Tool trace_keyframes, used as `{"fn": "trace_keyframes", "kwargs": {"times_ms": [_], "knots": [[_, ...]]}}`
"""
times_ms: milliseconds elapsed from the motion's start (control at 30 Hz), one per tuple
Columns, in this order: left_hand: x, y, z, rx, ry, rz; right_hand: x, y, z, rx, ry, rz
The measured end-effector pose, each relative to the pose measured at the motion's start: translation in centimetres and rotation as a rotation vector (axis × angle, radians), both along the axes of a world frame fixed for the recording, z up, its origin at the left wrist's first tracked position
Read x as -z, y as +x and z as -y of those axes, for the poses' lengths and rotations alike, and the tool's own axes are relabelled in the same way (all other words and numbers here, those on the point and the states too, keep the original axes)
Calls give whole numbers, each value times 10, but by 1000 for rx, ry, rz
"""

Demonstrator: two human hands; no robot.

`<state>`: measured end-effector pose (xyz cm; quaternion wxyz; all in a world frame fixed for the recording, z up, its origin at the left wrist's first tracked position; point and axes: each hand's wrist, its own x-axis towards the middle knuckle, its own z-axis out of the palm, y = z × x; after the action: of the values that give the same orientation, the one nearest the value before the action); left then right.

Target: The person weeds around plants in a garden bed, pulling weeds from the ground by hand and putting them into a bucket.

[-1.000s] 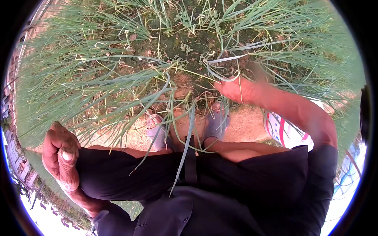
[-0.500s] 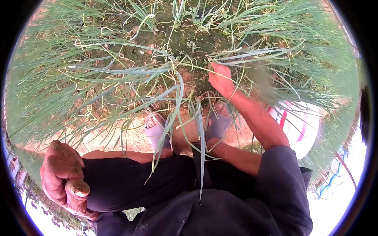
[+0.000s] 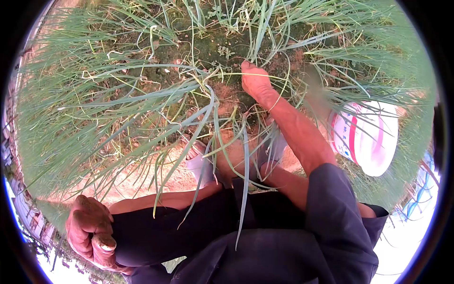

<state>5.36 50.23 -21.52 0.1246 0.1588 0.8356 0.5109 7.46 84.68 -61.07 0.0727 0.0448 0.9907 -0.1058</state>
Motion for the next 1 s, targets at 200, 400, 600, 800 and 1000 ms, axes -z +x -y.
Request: {"fn": "trace_keyframes", "kwargs": {"times_ms": [200,400,600,800,1000], "knots": [[-6,0,5,47,-70,55,-6,9,8,53,-322,104],[-7,8,0,-8,-57,69,-9,-12,46,256,-286,24],[-5,9,-8,-27,-49,61,-8,-24,43,153,-183,130],[-8,9,-3,18,-40,52,1,-8,43,269,-514,152],[-3,9,-3,7,-4,-6,-14,9,56,599,-1724,211]]}}
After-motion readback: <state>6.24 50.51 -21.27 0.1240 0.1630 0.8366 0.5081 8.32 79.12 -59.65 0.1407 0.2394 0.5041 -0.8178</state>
